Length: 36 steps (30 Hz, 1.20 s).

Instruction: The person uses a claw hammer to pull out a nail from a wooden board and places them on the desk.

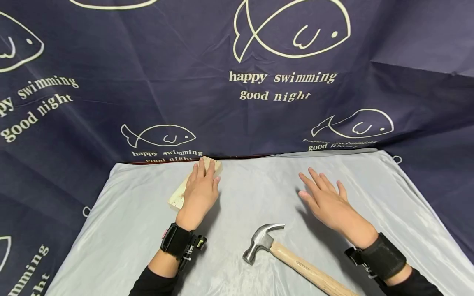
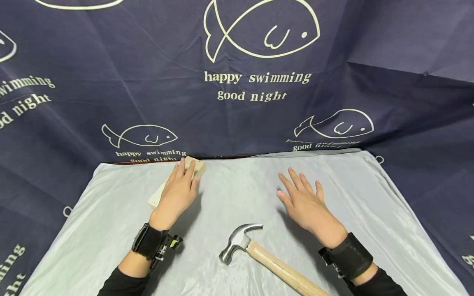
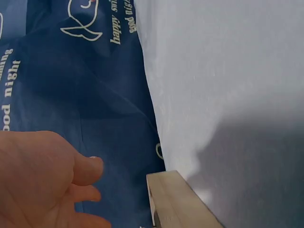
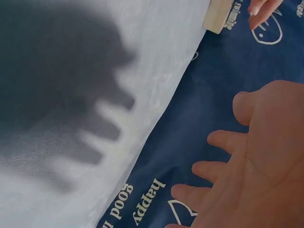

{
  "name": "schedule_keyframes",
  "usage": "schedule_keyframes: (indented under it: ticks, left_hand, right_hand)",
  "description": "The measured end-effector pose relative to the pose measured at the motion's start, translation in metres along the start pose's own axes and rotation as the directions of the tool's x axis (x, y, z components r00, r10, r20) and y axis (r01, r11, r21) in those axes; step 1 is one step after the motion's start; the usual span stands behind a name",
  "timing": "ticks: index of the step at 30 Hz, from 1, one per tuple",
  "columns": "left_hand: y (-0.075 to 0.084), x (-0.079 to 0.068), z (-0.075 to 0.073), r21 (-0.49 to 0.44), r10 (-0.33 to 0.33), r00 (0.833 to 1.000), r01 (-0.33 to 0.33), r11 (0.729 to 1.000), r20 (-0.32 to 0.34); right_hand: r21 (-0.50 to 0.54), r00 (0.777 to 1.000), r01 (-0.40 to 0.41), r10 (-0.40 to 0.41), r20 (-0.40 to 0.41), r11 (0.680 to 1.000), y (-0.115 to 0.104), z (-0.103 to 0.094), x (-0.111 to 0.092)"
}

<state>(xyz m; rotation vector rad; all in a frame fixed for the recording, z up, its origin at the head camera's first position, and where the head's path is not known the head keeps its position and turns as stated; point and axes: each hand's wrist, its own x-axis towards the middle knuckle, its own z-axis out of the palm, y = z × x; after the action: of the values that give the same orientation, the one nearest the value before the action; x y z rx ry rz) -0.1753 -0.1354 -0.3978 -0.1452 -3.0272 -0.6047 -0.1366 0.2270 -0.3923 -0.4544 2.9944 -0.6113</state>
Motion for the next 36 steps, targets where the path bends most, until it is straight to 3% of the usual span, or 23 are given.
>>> schedule_keyframes:
  ticks: [5,9,13,16,19,23,29,32,36]
  left_hand:
    - [0.004,-0.003,0.004,0.006,0.032,0.999,-0.032,0.999,-0.028]
    - [0.007,-0.009,0.007,0.012,0.063,0.998,-0.063,0.998,-0.014]
    - [0.008,-0.013,0.008,0.012,0.081,0.995,-0.08,0.997,-0.059]
    - [0.008,-0.016,0.008,0.005,0.093,0.991,-0.093,0.996,-0.098]
    - [0.008,-0.017,0.009,-0.005,0.098,0.991,-0.099,0.995,-0.095]
    - [0.006,-0.017,0.011,-0.007,0.096,0.991,-0.097,0.995,-0.093]
    - [0.004,-0.017,0.012,0.002,0.098,0.991,-0.098,0.995,-0.093]
    - [0.005,-0.018,0.01,0.009,0.095,0.992,-0.094,0.996,-0.085]
    - [0.006,-0.018,0.008,0.012,0.087,0.994,-0.086,0.996,-0.073]
  right_hand:
    - [-0.028,0.999,0.051,-0.051,-0.012,0.998,-0.006,0.0,-0.009]
    - [-0.072,0.995,0.097,-0.099,-0.016,0.993,-0.013,0.006,-0.016]
    - [-0.105,0.989,0.143,-0.145,-0.004,0.984,-0.021,0.011,-0.021]
    - [-0.118,0.988,0.155,-0.153,0.029,0.981,-0.026,0.015,-0.026]
    - [-0.132,0.984,0.163,-0.151,0.098,0.978,-0.028,0.018,-0.032]
    - [-0.083,0.957,0.217,-0.195,0.214,0.973,-0.027,0.019,-0.041]
    - [0.009,0.884,0.285,-0.267,0.385,0.958,-0.022,0.022,-0.052]
    - [0.022,0.861,0.308,-0.289,0.418,0.951,-0.021,0.026,-0.055]
    - [0.09,0.855,0.311,-0.321,0.407,0.946,-0.024,0.034,-0.059]
